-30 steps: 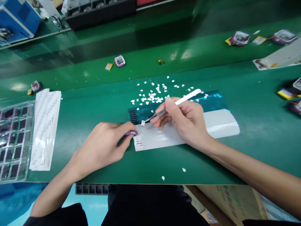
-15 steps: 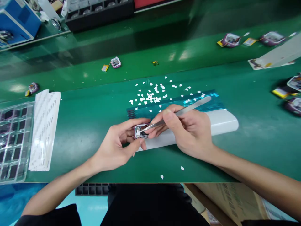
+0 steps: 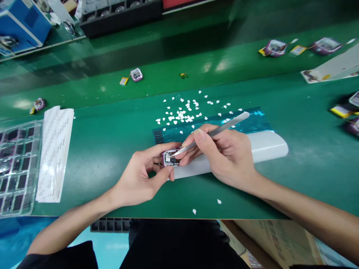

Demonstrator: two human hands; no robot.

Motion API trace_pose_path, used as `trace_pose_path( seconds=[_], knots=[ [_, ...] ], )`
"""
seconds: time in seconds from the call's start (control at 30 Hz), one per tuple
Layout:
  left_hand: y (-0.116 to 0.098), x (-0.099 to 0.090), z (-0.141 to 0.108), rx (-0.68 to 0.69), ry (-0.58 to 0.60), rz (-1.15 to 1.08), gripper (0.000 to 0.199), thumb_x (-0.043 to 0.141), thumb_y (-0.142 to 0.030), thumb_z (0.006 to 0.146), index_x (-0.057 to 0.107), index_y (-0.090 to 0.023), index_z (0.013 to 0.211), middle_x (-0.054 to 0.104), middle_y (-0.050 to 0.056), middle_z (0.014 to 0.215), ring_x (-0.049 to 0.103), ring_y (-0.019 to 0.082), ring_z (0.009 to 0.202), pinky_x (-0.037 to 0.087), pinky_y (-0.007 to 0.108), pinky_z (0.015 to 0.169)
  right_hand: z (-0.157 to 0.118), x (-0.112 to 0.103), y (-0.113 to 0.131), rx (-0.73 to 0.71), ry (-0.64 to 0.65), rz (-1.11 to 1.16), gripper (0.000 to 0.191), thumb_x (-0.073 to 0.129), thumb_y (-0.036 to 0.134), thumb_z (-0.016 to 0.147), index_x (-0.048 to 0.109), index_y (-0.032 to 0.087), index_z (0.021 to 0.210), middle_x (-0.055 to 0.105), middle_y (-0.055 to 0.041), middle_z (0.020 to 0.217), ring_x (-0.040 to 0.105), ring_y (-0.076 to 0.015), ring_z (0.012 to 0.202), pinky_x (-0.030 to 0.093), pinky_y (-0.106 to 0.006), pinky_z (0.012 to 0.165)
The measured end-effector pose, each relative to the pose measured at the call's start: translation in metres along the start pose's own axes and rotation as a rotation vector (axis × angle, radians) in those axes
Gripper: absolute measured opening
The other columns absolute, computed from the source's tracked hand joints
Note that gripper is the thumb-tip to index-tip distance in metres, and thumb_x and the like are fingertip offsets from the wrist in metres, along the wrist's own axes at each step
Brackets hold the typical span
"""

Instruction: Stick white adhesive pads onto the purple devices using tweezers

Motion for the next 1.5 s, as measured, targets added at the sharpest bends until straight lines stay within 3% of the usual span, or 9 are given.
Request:
trace_pose_path(
  seconds=[0.4,0.63,0.77,0.87,0.97,1.03,1.17,1.3,1.5],
  knots=[
    [-0.001,-0.002,-0.001,-0.019,-0.018,0.049,0.039,0.066,-0.01,0.081,0.066,-0.009,0.12,0.071,0.005,0.081,0.065,0.013,0.062,0.053,0.023,0.055,-0.006,0.002,0.002,-0.136,-0.015,-0.068,0.029,0.049,0.021,0.103,0.067,0.018,0.082,0.074,-0.0007,0.077,0.074,-0.0113,0.064,0.061,-0.018,0.06],
    [-0.003,-0.001,-0.003,-0.003,-0.028,0.107,0.032,0.058,-0.015,0.088,0.068,-0.009,0.118,0.068,0.004,0.071,0.06,0.012,0.053,0.047,0.022,0.046,-0.01,0.004,-0.002,-0.138,0.003,-0.082,0.023,0.048,0.021,0.104,0.067,0.018,0.09,0.073,-0.0003,0.075,0.075,-0.0135,0.07,0.063,-0.022,0.066],
    [-0.007,-0.008,-0.002,0.041,-0.097,0.29,0.029,0.056,-0.018,0.092,0.071,-0.011,0.115,0.07,0.004,0.072,0.055,0.01,0.05,0.042,0.022,0.044,-0.006,0.0,-0.001,-0.247,-0.02,-0.012,0.021,0.049,0.021,0.103,0.068,0.019,0.093,0.074,-0.0014,0.079,0.073,-0.0133,0.066,0.062,-0.023,0.059],
    [-0.009,-0.022,0.004,0.115,-0.206,0.423,0.028,0.057,-0.019,0.094,0.07,-0.014,0.118,0.074,0.004,0.082,0.06,0.012,0.06,0.049,0.025,0.056,0.004,-0.012,0.001,-0.324,-0.099,-0.068,0.021,0.05,0.022,0.103,0.069,0.019,0.094,0.074,-0.0018,0.081,0.072,-0.013,0.064,0.06,-0.025,0.056],
    [-0.008,-0.035,0.011,0.218,-0.278,0.483,0.021,0.057,-0.02,0.096,0.069,-0.016,0.113,0.075,0.007,0.099,0.068,0.016,0.083,0.054,0.029,0.076,0.014,-0.019,-0.001,-0.316,0.012,-0.363,0.025,0.057,0.021,0.1,0.071,0.019,0.08,0.077,-0.0026,0.087,0.074,-0.0154,0.076,0.06,-0.027,0.067],
    [-0.006,-0.037,0.013,0.301,-0.251,0.589,0.017,0.057,-0.02,0.097,0.069,-0.016,0.108,0.075,0.007,0.103,0.068,0.018,0.09,0.053,0.031,0.08,0.018,-0.02,-0.005,-0.31,0.134,-0.478,0.029,0.059,0.022,0.099,0.071,0.019,0.073,0.078,-0.0022,0.09,0.074,-0.0166,0.08,0.059,-0.027,0.071],
    [-0.002,-0.032,0.012,0.452,-0.049,0.876,0.017,0.053,-0.019,0.099,0.066,-0.015,0.109,0.073,0.007,0.096,0.066,0.018,0.084,0.05,0.034,0.078,0.017,-0.018,-0.011,-0.346,0.238,-0.551,0.031,0.057,0.024,0.101,0.075,0.017,0.077,0.078,-0.0035,0.098,0.075,-0.0176,0.08,0.058,-0.028,0.072],
    [-0.001,-0.03,0.013,0.452,0.143,1.026,0.022,0.047,-0.02,0.102,0.065,-0.014,0.112,0.07,0.01,0.102,0.066,0.021,0.089,0.052,0.037,0.081,0.017,-0.021,-0.01,-0.354,0.3,-0.601,0.026,0.056,0.021,0.101,0.078,0.015,0.088,0.077,-0.0036,0.104,0.075,-0.0183,0.09,0.058,-0.028,0.083],
    [0.0,-0.029,0.015,0.495,0.224,1.133,0.03,0.042,-0.025,0.102,0.068,-0.014,0.115,0.068,0.012,0.094,0.064,0.026,0.095,0.053,0.039,0.078,0.018,-0.025,-0.014,-0.473,0.346,-0.678,0.021,0.055,0.016,0.101,0.075,0.017,0.106,0.078,-0.0015,0.102,0.073,-0.0173,0.088,0.059,-0.03,0.08]
  ],
)
Point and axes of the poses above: each hand's wrist, its own z-axis towards the middle knuckle, its own x-axis out of the palm, y = z × x, the point moved 2 cm from there along z, towards the middle knuckle
